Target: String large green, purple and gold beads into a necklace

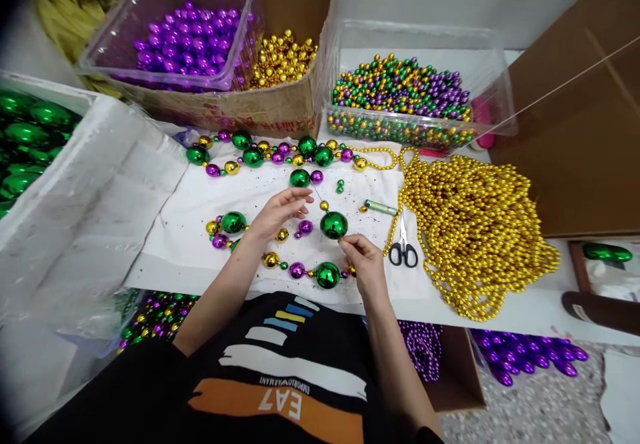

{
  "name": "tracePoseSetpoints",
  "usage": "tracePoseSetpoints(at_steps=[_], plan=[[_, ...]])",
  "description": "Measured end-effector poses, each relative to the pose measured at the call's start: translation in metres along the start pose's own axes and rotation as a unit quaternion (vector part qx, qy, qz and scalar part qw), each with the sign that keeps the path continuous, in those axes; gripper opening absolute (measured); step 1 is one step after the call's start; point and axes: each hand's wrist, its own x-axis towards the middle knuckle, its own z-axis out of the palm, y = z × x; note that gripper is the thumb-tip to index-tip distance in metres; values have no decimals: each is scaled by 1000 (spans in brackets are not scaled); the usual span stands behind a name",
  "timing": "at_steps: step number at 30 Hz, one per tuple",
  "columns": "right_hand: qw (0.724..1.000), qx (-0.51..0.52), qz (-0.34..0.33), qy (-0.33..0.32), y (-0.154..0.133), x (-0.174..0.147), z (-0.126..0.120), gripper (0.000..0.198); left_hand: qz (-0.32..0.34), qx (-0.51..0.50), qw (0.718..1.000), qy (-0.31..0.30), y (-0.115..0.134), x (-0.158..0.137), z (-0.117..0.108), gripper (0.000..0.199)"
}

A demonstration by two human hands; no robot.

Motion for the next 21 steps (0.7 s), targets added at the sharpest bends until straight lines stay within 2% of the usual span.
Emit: tracePoseSetpoints(at_steps=[4, 7, 12, 17, 19, 20, 21], plan=[[999, 43, 18, 17, -2, -4, -15, 24, 10, 99, 994, 44, 1, -6, -15, 31], [996, 78, 26, 16, -4, -6, -25, 22, 20, 225, 973, 49, 0, -15, -19, 25], [996, 77, 53, -10, -9, -3, -35, 23, 65, 477, 877, 10, 3, -28, -16, 19], [996, 76, 47, -25, -10, -4, -31, 20, 51, 592, 801, -70, -4, -22, -4, 38], [996, 76, 45, -23, -10, -6, -28, 19, 39, 587, 805, -75, -10, -13, -1, 33], [996, 75, 45, -22, -10, -7, -27, 20, 38, 560, 825, -66, -13, -8, 0, 29], [996, 72, 45, -20, -9, -8, -27, 20, 36, 512, 857, -51, -15, -3, 0, 26]])
